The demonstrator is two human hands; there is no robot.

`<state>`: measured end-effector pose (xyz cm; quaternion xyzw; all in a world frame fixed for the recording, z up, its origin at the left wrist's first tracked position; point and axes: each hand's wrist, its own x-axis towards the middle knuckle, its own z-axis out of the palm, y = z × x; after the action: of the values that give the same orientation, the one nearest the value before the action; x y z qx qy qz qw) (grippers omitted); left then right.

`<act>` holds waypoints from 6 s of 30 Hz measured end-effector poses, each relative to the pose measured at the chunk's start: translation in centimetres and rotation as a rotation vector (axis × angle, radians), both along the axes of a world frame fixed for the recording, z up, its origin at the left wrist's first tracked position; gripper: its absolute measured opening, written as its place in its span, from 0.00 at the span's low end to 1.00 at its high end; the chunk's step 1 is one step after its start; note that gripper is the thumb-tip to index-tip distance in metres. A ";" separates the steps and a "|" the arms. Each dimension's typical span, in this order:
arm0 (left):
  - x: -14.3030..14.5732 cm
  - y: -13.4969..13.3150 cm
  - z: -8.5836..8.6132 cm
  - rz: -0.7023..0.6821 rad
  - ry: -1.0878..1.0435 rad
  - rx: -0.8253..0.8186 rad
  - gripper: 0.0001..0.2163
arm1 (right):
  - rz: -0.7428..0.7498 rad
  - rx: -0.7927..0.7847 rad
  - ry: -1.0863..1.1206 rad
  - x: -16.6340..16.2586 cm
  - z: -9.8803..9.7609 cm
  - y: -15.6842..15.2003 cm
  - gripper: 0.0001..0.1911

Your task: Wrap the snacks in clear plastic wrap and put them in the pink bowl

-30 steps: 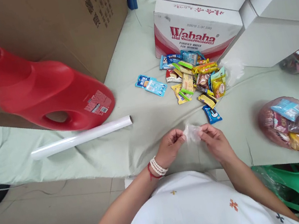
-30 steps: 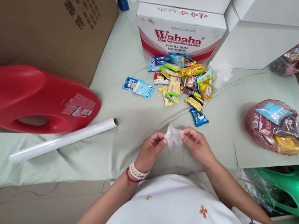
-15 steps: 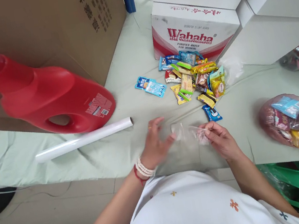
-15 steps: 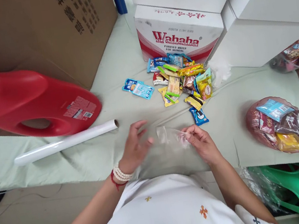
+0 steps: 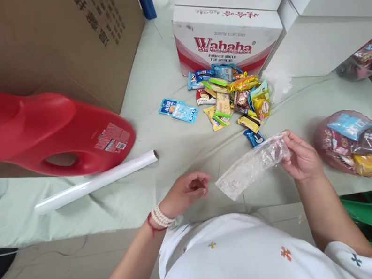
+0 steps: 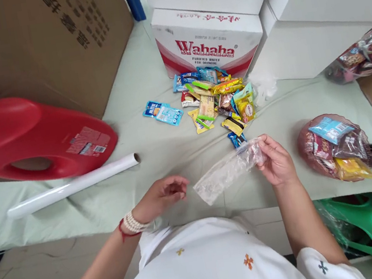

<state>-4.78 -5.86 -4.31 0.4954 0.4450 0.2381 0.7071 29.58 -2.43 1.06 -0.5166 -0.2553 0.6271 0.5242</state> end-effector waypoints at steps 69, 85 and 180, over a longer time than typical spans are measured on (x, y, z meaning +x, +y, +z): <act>4.2 -3.0 3.5 0.210 0.412 0.480 0.09 | 0.173 -0.167 -0.227 -5.6 -4.9 -0.3 0.25; 8.8 -2.8 -1.0 0.100 0.191 -0.060 0.14 | 0.155 -0.100 -0.207 -5.8 -4.6 -0.2 0.25; 11.7 6.9 0.6 0.269 0.052 0.032 0.10 | 0.114 -0.064 -0.242 -5.1 -1.5 4.2 0.23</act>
<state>6.96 1.02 -3.75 0.4486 0.5217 0.3248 0.6489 24.43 1.74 -0.39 -0.5896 -0.3254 0.5967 0.4365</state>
